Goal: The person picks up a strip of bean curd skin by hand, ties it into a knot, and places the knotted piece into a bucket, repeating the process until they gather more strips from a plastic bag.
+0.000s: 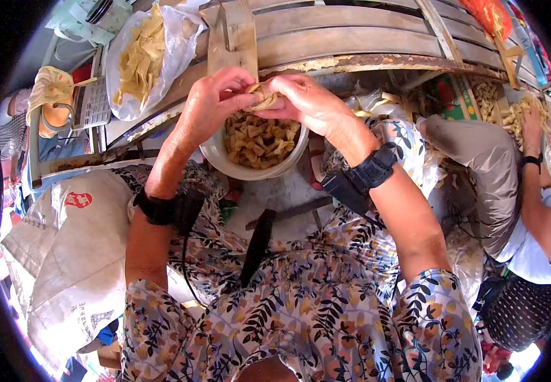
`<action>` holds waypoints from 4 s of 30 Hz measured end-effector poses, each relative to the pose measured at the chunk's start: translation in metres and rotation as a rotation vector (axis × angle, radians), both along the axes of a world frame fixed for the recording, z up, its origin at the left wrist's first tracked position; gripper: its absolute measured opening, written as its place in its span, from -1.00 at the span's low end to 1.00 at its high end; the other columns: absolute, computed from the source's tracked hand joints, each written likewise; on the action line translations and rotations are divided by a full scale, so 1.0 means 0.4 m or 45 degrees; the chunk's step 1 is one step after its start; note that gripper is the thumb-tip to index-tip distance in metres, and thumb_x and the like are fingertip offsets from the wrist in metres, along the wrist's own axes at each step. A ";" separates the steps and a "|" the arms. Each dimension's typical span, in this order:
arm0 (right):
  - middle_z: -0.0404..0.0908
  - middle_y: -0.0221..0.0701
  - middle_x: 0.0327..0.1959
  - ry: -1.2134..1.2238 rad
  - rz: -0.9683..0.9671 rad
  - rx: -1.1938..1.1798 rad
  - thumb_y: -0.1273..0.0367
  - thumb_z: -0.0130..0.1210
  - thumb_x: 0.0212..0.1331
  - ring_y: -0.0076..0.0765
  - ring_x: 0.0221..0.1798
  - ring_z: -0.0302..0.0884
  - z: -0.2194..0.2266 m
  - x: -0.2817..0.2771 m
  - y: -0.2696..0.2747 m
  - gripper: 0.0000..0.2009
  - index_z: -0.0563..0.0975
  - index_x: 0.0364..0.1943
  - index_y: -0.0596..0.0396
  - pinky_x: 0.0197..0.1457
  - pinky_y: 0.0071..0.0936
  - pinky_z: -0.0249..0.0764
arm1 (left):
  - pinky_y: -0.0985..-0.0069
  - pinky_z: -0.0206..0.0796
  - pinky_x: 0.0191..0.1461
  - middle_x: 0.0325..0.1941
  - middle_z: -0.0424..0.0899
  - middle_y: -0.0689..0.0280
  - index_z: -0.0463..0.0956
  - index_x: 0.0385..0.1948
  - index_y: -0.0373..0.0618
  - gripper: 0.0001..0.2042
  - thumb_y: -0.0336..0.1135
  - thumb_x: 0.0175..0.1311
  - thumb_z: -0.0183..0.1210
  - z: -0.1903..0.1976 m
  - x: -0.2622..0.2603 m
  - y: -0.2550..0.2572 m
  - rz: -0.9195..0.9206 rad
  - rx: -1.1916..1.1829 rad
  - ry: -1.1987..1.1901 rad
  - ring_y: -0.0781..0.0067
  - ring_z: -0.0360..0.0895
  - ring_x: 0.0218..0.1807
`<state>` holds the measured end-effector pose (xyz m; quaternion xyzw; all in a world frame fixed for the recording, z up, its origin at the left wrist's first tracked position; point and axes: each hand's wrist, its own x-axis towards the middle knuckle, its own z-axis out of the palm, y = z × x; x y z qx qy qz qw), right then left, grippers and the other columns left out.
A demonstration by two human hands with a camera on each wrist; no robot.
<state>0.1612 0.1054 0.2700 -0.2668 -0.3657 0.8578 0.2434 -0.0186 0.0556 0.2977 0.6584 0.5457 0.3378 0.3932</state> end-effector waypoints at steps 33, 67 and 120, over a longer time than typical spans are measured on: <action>0.42 -0.59 -0.60 -0.369 -0.285 1.144 0.41 0.04 0.12 -0.76 -0.56 0.27 0.046 0.021 -0.005 -0.85 0.50 -0.30 0.21 -0.49 -0.74 0.25 | 0.75 -0.08 -0.52 -0.66 0.18 0.55 0.38 -0.27 -0.10 -0.77 -0.14 0.24 -0.05 0.065 -0.058 -0.032 0.156 -0.338 -0.858 0.73 0.07 -0.61; 0.43 -0.42 -0.75 -0.836 -0.182 1.584 0.29 -0.02 0.07 -0.45 -0.69 0.33 0.127 -0.116 0.175 -0.79 0.48 -0.56 0.13 -0.57 -0.43 0.24 | 0.70 0.36 -0.27 -0.45 0.53 0.33 0.45 -0.30 -0.24 -0.79 -0.30 0.12 0.11 0.048 -0.095 0.127 0.535 -0.038 -0.797 0.62 0.46 -0.42; 0.55 -0.30 -0.45 -0.527 -0.142 0.649 0.41 0.02 0.12 -0.46 -0.49 0.57 0.051 0.008 -0.037 -0.81 0.45 -0.25 0.28 -0.50 -0.65 0.50 | 0.62 0.29 -0.23 -0.39 0.54 0.34 0.43 -0.33 -0.23 -0.87 -0.54 0.06 0.02 -0.028 0.048 0.012 0.194 0.046 -0.113 0.57 0.47 -0.29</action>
